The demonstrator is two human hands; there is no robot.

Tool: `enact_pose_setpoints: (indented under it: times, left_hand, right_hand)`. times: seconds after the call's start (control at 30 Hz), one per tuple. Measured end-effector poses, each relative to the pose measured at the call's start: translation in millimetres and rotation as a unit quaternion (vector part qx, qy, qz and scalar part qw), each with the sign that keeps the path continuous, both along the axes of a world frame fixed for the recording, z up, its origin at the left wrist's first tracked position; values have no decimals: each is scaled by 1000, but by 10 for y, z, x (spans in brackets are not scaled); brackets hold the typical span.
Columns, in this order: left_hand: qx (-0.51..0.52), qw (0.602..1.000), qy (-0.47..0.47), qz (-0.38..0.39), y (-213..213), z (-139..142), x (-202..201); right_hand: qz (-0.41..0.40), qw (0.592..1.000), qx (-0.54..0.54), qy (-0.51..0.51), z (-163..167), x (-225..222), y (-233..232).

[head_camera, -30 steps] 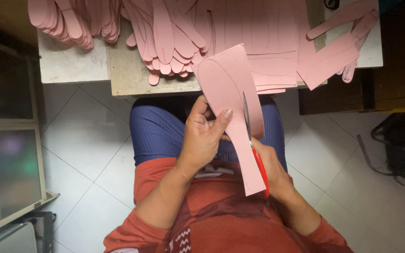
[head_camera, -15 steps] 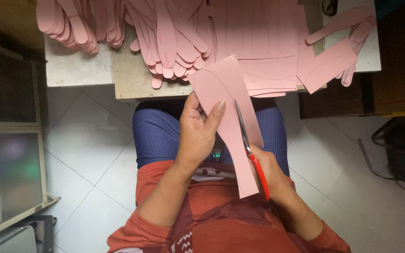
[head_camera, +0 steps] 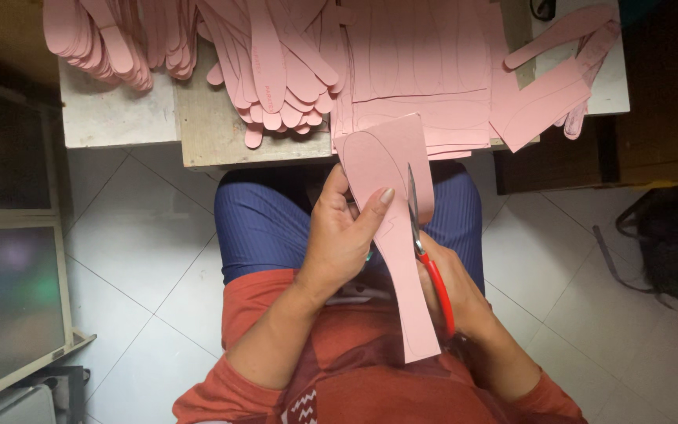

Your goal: The person cuts pink paper shapes along pre-drawn outlines using red-handled scissors. They trim each piece, rotate it to follow the curves, and place the finished shapes on a nearby table.

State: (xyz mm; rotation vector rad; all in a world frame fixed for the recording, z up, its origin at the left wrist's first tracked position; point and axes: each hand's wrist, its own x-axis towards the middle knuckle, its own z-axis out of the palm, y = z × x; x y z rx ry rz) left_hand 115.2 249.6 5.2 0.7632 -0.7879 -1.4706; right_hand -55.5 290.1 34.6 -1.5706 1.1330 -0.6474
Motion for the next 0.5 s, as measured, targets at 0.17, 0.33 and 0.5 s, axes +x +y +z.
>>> enact_pose_setpoints:
  times: [0.17, 0.33, 0.5]
  left_hand:
    - [-9, 1000, 7, -7, 4, -17, -20]
    - [4, 999, 33, -16, -19, 1, -3]
    - [10, 999, -2, -31, -28, -1, 85]
  right_hand:
    - [0, 1000, -11, 25, -52, -38, 28]
    - [3, 999, -10, 33, -60, -83, 55]
    - [-40, 994, 76, 72, -69, -95, 94]
